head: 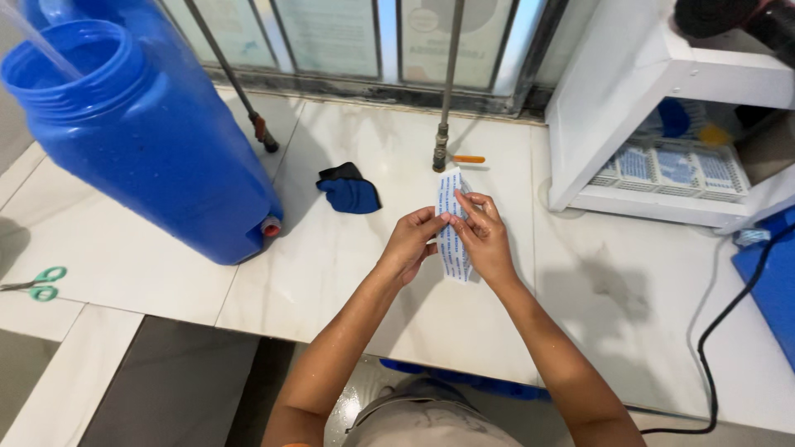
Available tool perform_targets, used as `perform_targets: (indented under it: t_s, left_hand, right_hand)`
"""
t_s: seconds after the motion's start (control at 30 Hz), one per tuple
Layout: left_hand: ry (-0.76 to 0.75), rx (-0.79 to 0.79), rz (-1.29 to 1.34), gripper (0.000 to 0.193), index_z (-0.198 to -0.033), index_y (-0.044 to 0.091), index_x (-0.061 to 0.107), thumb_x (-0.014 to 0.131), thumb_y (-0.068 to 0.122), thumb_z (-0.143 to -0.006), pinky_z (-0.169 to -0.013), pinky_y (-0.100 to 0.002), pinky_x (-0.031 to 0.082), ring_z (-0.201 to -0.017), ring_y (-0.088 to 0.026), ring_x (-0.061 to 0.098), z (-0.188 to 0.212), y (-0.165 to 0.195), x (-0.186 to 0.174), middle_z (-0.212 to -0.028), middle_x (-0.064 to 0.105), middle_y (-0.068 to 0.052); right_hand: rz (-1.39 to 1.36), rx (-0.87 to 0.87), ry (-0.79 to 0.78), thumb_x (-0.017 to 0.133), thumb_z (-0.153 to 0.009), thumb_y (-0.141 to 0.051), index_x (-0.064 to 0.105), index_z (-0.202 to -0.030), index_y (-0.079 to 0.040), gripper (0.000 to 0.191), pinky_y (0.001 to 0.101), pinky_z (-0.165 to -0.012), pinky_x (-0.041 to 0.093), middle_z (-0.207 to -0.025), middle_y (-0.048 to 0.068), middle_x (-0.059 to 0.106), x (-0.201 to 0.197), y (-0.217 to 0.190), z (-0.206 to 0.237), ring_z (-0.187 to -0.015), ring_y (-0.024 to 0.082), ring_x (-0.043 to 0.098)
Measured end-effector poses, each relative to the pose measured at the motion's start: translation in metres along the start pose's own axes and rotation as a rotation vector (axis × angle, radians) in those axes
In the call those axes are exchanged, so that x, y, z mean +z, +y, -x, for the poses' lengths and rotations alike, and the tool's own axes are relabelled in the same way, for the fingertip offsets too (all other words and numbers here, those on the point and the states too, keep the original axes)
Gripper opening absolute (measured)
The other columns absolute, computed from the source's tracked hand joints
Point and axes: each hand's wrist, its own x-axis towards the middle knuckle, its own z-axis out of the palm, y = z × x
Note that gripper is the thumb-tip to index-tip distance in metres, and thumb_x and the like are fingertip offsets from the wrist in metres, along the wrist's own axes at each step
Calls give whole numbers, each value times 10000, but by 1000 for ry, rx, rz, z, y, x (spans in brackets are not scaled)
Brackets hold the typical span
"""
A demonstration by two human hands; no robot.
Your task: The person cleans a blue water jug by cutting off a seal, scrubbing the exterior with a sponge, and rinsing it thoroughly. They then use a heat gun to shrink a seal on the lid and wipe the jug with a cloth before placing the lid on the filled jug.
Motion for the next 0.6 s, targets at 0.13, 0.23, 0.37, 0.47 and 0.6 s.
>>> perform_targets:
  t_s: [0.13,0.23,0.37,0.47,0.6]
  left_hand:
    - [78,38,16,162,-1073,92,708,631,209,-992,-805,-308,542,-875,-84,646,-1,7,-17,-928,699,18]
    - [75,82,83,151,-1067,77,692,627,191,-994,-781,-286,545,-860,-81,658,-4,11,-28,-934,709,9]
    - [71,153,200,143,-1065,49,690,617,160,-1010,-707,-272,541,-798,-97,648,-9,16,-37,-917,701,-18]
    - [68,185,284,157,-1050,21,680,589,142,-1007,-739,-293,584,-803,-123,668,-11,22,-40,-923,711,-45]
    - [103,197,374,178,-1057,-7,646,556,140,-1010,-819,-326,616,-870,-148,702,-14,24,-39,-965,720,-75]
  right_hand:
    - [168,-137,93,641,-1020,-54,606,-1446,-82,429,235,-772,534,-1370,80,488,-1,3,-3,-982,104,583]
    - [372,-266,52,683,-907,16,697,-1297,-87,404,283,-808,547,-1387,132,502,-6,6,-1,-1014,178,603]
    - [292,-92,56,578,-932,108,729,-1272,-85,420,270,-750,561,-1295,97,627,-6,15,3,-964,158,662]
    - [369,-124,65,558,-929,132,688,-1290,-41,421,279,-739,551,-1285,119,613,-5,19,5,-899,176,652]
    - [444,-332,111,550,-913,154,656,-1305,-2,436,303,-825,557,-1337,146,588,-3,17,7,-1010,197,671]
